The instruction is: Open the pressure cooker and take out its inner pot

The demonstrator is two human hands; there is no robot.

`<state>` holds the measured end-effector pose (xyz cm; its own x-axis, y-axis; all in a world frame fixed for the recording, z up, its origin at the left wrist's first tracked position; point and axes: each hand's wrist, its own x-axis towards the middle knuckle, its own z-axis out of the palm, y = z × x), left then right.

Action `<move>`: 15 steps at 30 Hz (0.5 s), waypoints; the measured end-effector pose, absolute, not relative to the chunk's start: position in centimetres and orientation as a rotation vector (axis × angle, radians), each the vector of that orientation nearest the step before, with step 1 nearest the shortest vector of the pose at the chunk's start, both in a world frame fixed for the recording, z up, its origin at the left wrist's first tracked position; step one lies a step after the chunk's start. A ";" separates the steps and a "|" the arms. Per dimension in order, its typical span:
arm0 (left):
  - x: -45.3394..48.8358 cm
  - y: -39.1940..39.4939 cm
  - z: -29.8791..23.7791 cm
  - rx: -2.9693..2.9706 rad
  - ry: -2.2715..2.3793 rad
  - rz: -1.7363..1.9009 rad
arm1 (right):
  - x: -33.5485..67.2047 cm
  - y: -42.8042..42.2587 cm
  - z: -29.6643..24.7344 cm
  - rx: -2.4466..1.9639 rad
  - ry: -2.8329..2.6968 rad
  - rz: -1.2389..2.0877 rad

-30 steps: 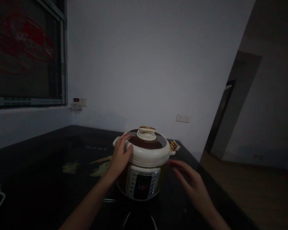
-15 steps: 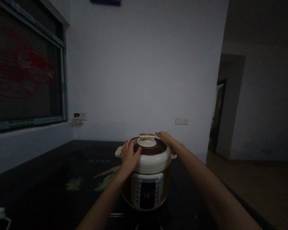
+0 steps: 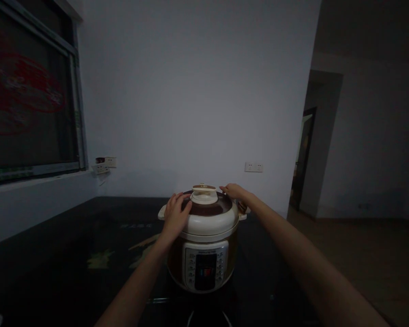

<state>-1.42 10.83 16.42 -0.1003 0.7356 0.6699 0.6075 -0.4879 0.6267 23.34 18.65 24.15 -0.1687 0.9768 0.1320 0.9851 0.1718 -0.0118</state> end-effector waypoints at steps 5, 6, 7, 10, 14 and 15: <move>-2.5 12.7 16.6 2.054 1.442 1.596 | 23.8 17.6 24.2 -1.988 -2.329 -0.159; -2.6 13.0 16.6 2.061 1.423 1.584 | 23.8 17.5 24.2 -1.993 -2.330 -0.168; -2.7 13.2 16.6 2.066 1.405 1.575 | 23.8 17.3 24.2 -1.996 -2.333 -0.177; -3.0 13.7 16.5 2.069 1.360 1.559 | 23.7 17.0 24.2 -1.999 -2.346 -0.204; -3.3 14.1 16.7 2.042 1.300 1.538 | 23.8 16.3 24.3 -2.012 -2.351 -0.257; -3.4 14.2 16.8 2.030 1.282 1.531 | 23.8 16.1 24.3 -2.013 -2.351 -0.278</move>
